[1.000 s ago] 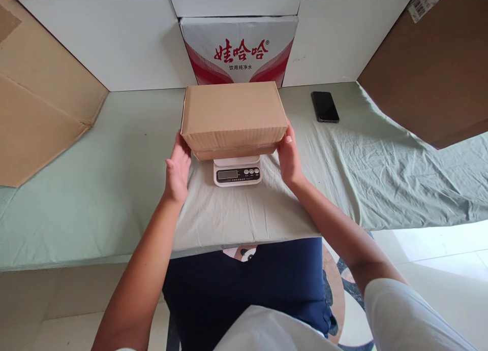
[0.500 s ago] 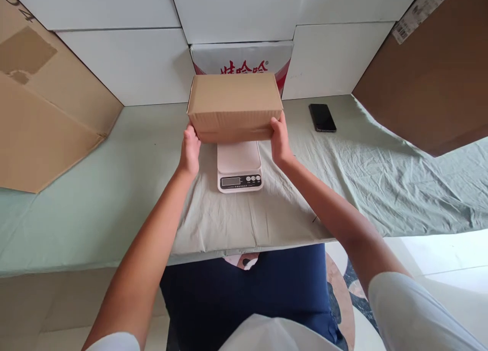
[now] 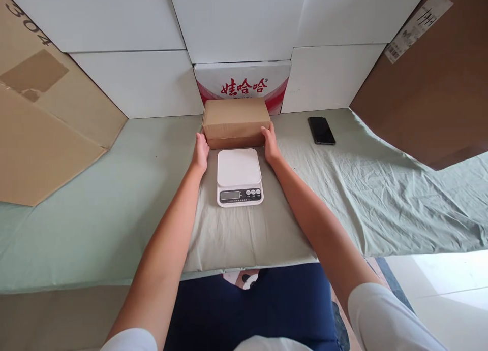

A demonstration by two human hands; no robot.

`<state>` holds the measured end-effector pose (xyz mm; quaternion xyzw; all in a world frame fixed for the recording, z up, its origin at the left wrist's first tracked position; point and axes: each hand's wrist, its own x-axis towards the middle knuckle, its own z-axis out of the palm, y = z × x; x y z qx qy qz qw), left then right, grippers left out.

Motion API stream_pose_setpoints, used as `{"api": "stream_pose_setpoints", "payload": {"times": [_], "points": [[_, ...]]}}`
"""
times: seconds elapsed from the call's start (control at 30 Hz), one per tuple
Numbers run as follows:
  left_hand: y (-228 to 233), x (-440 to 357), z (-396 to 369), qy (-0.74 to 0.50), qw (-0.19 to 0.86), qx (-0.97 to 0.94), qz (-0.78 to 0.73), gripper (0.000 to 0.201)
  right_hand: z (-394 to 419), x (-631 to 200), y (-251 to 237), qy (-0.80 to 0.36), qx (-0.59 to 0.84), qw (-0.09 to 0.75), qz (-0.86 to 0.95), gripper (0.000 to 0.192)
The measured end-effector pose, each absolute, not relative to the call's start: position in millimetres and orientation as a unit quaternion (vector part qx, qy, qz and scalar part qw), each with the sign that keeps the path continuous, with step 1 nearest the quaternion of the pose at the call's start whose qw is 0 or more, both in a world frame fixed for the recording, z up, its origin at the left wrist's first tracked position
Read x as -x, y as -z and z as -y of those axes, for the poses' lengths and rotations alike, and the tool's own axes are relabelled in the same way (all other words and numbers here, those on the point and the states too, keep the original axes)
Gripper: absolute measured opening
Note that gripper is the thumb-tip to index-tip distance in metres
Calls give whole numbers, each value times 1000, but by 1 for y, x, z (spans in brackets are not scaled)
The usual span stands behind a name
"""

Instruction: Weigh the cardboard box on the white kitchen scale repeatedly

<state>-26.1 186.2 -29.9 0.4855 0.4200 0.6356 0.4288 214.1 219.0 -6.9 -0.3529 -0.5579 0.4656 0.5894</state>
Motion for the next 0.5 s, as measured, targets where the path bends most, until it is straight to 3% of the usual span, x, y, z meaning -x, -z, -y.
{"api": "stream_pose_setpoints", "payload": {"times": [0.1,0.23,0.37,0.5], "points": [[27,30,-188,-633,433,-482,-424,103,-227,-215,10,-479,357,586,547,77],[23,71,-190,-661,393,-468,-436,105,-247,-234,3,-483,393,629,467,97],[12,119,-178,-660,355,-497,-437,97,-256,-270,-11,-493,405,654,406,93],[2,104,-169,-671,366,-448,-463,102,-250,-273,-9,-511,406,649,391,88]]}}
